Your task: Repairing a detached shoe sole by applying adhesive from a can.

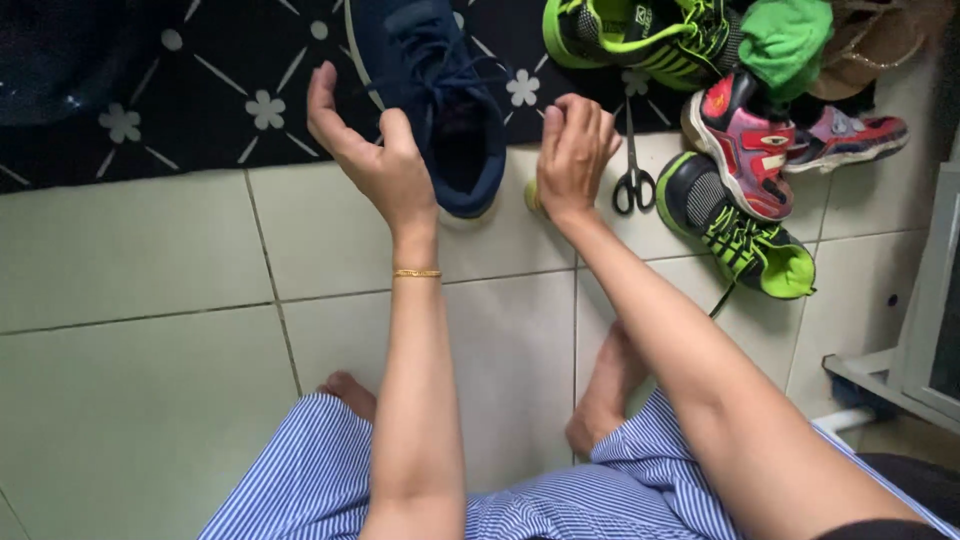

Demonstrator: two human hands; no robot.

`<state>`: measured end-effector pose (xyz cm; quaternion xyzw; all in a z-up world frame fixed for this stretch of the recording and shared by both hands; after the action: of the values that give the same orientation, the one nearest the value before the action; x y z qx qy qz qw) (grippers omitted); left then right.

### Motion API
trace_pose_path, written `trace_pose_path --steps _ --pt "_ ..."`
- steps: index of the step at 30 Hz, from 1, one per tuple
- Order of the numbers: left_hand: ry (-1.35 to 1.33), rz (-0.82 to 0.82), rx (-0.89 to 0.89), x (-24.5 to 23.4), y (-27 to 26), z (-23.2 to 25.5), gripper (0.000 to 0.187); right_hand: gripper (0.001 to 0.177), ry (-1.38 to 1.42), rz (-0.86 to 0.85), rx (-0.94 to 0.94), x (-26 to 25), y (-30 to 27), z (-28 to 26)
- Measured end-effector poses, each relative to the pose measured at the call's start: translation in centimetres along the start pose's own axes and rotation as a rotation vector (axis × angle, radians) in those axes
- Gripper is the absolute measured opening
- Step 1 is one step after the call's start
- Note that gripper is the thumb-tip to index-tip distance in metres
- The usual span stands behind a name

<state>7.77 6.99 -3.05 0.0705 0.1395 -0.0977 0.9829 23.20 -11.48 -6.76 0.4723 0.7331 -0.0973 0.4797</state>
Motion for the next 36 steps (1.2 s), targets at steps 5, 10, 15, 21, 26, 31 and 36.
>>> trace_pose_path --steps 5,10,15,21,26,31,36 --pt "-0.129 0.072 -0.025 -0.3 0.0 -1.1 0.051 0.022 0.013 -0.022 0.107 0.0 -1.5 0.4" --pt "-0.264 0.141 -0.050 0.6 2.2 -0.7 0.050 0.022 -0.033 -0.033 0.125 0.3 -0.1 0.4" --pt "-0.264 0.155 -0.022 -0.6 3.6 0.5 0.054 0.024 -0.095 -0.053 0.172 0.8 0.2 -0.1" --pt "-0.256 0.182 0.004 -1.2 4.3 3.1 0.056 0.025 -0.059 -0.060 0.174 2.2 0.3 2.0" --pt "-0.292 0.151 -0.021 -2.9 1.9 2.4 0.051 0.029 0.388 -0.075 0.380 0.9 -1.7 7.4" --pt "-0.350 0.151 -0.109 -2.4 2.3 -2.5 0.045 0.032 0.525 -0.067 0.388 -4.1 -2.0 5.3" --pt "-0.348 0.040 -0.272 -1.6 2.6 -6.0 0.051 0.061 0.349 -0.304 -0.047 -6.6 -4.4 0.7"
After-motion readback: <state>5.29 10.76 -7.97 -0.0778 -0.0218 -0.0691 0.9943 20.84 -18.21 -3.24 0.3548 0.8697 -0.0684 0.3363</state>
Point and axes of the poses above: each hand's wrist, its own y-axis towards the middle knuckle, its own x-axis out of the palm, z = x × y, the point moved 6 cm from there along y, towards the middle knuckle, and after that the axes turned 8 degrees about y, right-handed, at the moved point
